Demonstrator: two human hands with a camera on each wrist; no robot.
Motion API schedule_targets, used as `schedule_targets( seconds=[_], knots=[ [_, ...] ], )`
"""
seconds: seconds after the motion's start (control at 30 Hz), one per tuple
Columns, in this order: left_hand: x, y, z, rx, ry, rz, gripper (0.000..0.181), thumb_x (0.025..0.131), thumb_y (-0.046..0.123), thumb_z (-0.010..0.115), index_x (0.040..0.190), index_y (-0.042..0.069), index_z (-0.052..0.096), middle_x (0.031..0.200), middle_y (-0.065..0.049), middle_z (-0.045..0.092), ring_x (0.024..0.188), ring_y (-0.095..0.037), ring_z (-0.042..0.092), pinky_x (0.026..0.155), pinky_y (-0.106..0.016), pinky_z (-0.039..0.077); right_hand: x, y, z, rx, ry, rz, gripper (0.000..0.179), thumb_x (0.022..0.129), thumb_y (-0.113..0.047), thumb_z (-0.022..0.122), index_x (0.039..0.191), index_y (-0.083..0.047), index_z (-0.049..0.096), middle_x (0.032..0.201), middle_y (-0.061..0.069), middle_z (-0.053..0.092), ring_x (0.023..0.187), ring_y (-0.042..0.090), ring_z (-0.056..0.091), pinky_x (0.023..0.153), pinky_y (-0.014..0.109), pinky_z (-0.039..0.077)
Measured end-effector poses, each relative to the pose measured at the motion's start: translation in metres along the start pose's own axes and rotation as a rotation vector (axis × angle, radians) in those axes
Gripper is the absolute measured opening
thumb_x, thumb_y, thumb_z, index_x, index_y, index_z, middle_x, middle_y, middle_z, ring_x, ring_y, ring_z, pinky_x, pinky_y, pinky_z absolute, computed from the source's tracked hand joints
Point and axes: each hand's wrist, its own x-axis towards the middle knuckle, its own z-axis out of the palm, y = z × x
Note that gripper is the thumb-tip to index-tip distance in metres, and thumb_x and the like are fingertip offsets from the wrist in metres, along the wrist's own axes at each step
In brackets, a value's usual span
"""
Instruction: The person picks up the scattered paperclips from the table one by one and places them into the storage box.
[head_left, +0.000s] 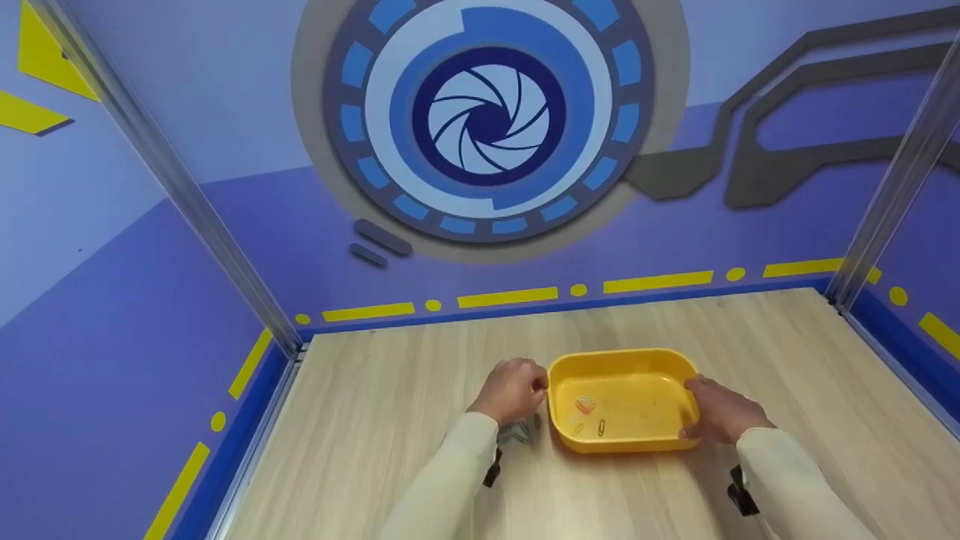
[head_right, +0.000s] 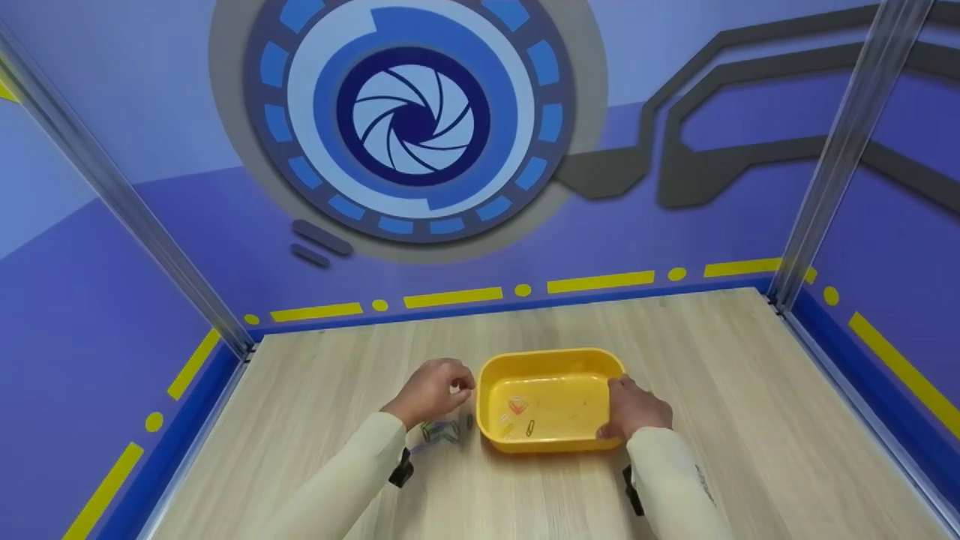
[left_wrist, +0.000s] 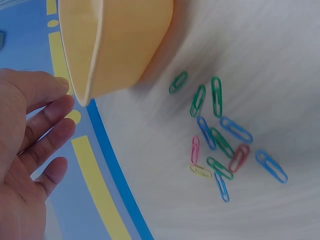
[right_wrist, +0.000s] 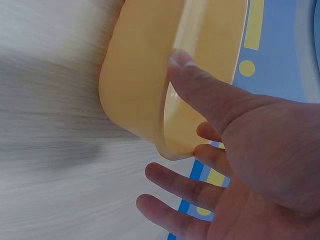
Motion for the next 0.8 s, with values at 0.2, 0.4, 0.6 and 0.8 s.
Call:
schedule_targets(
  seconds=[0.2,0.4,0.6,0.8],
  knots=[
    [-0.004,-0.008,-0.004,0.031,0.007,0.002,0.007,0.083,0.022,0.063,0.084,0.025,0.069,0.077,0.012,0.058,0.072,-0.007,0.048,0.073,-0.023,0.043,-0.001,0.001,-0.001,0.018,0.004,0.014,0.088,0.066,-0.037,0.078,0.133,0.002,0.036,0.139,0.027,0.033,0.116,0.047,0.040,0.096,0.063,0.029],
    [-0.008,-0.016,-0.005,0.030,0.011,0.001,0.007,0.083,0.022,0.063,0.084,0.024,0.069,0.077,0.012,0.057,0.072,-0.008,0.048,0.073,-0.023,0.043,0.001,0.003,0.000,0.019,0.005,0.014,0.087,0.066,-0.037,0.078,0.132,0.002,0.037,0.138,0.027,0.035,0.116,0.047,0.041,0.096,0.062,0.030],
    [-0.013,-0.025,-0.002,0.040,0.027,0.021,0.006,0.082,0.021,0.063,0.082,0.023,0.069,0.076,0.010,0.059,0.070,-0.007,0.048,0.071,-0.022,0.044,0.001,0.002,0.001,0.012,0.003,0.007,0.084,0.066,-0.036,0.078,0.130,0.002,0.039,0.135,0.027,0.038,0.113,0.045,0.044,0.094,0.062,0.032],
    [-0.017,-0.032,0.003,0.037,0.018,0.004,0.006,0.080,0.019,0.064,0.080,0.022,0.069,0.075,0.009,0.059,0.068,-0.007,0.048,0.068,-0.021,0.044,0.001,0.000,0.000,0.021,-0.011,0.015,0.085,0.068,-0.036,0.077,0.132,0.002,0.037,0.139,0.028,0.033,0.117,0.047,0.040,0.095,0.063,0.030]
  ],
)
